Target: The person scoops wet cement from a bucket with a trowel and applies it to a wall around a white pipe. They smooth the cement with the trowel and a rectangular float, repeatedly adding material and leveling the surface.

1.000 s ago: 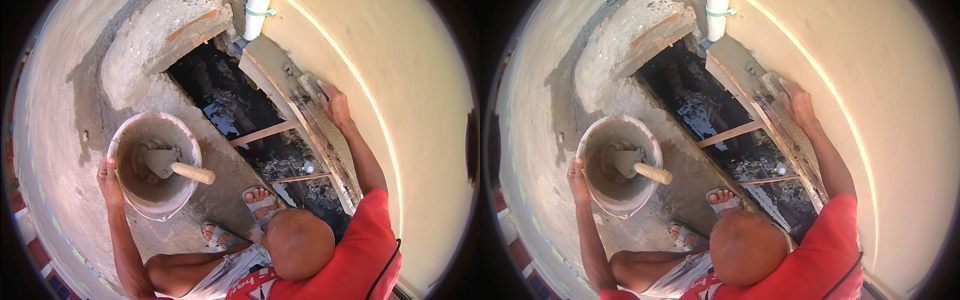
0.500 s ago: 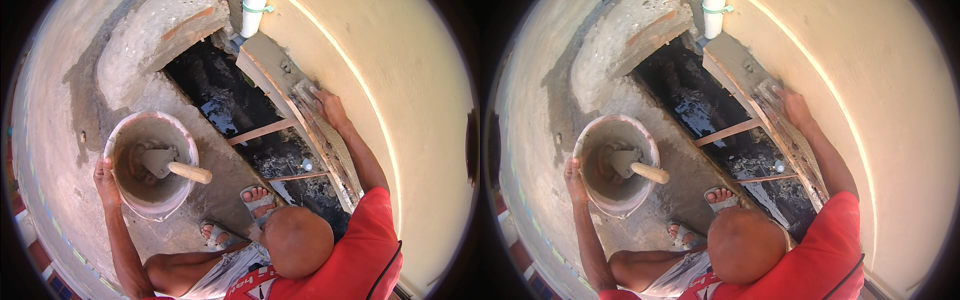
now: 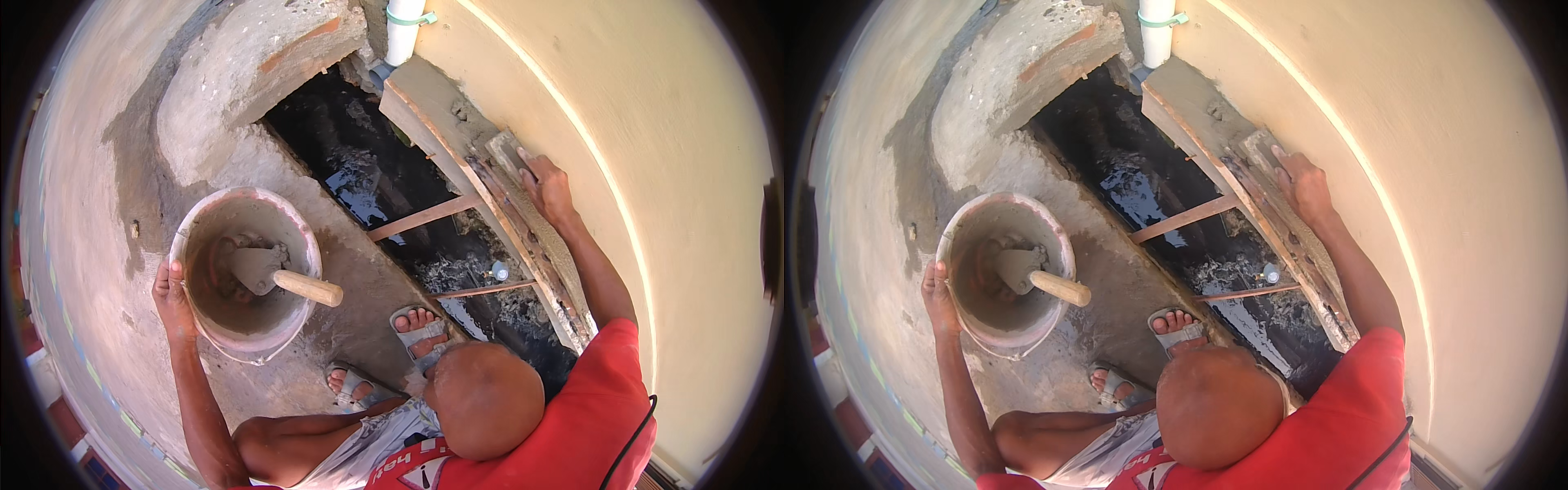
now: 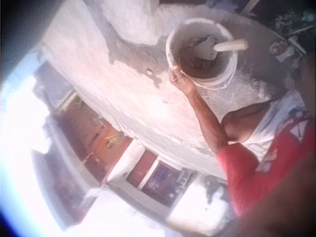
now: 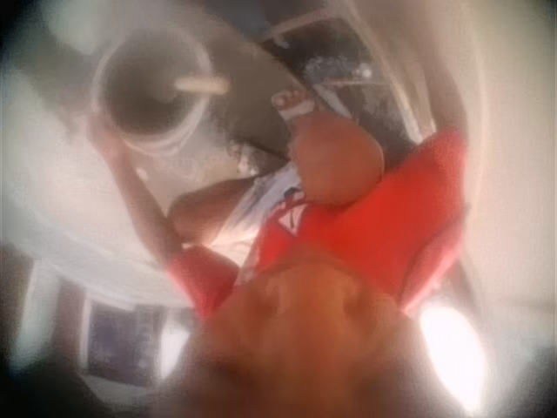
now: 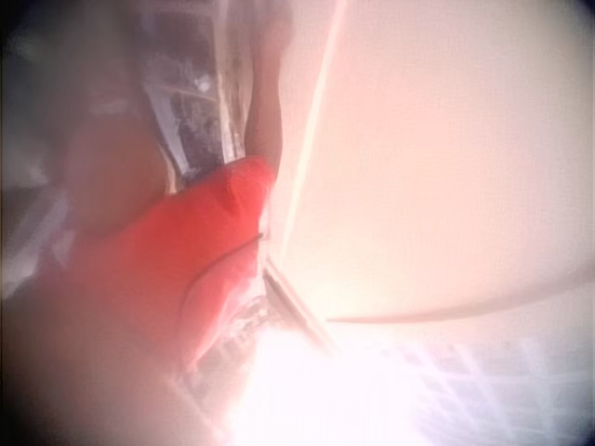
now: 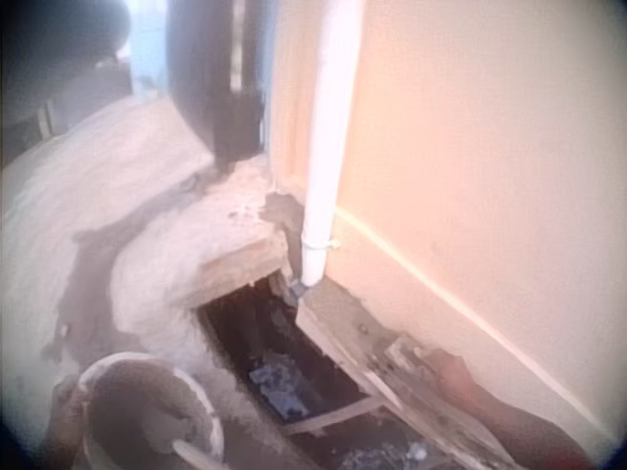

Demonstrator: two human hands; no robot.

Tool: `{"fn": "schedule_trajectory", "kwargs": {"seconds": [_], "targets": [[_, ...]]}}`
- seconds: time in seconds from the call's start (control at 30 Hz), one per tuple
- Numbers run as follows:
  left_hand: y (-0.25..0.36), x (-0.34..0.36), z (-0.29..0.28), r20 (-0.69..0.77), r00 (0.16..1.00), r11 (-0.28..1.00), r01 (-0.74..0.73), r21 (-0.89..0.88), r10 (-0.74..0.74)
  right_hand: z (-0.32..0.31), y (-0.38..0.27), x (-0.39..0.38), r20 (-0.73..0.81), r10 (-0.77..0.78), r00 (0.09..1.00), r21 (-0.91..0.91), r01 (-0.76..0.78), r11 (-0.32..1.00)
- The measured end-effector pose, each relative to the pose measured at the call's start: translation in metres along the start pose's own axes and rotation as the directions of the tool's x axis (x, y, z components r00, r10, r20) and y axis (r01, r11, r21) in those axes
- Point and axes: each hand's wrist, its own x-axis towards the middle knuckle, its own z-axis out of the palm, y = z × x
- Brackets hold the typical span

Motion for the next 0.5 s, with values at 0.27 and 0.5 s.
{"fn": "schedule_trajectory", "kwargs": {"seconds": [0.27,0.5], "targets": [[-0.002,-0.001,0.001,-0.030,1.000,1.000,-0.003,0.012,0.003,0.030,0.017,-0.001,0.064,-0.030,0.997,-0.077,0.035,0.996],[0.011,0.000,0.018,-0.038,0.999,0.999,-0.001,0.036,0.003,-0.009,0.002,-0.010,0.049,0.054,0.997,-0.009,-0.053,0.999]]}}
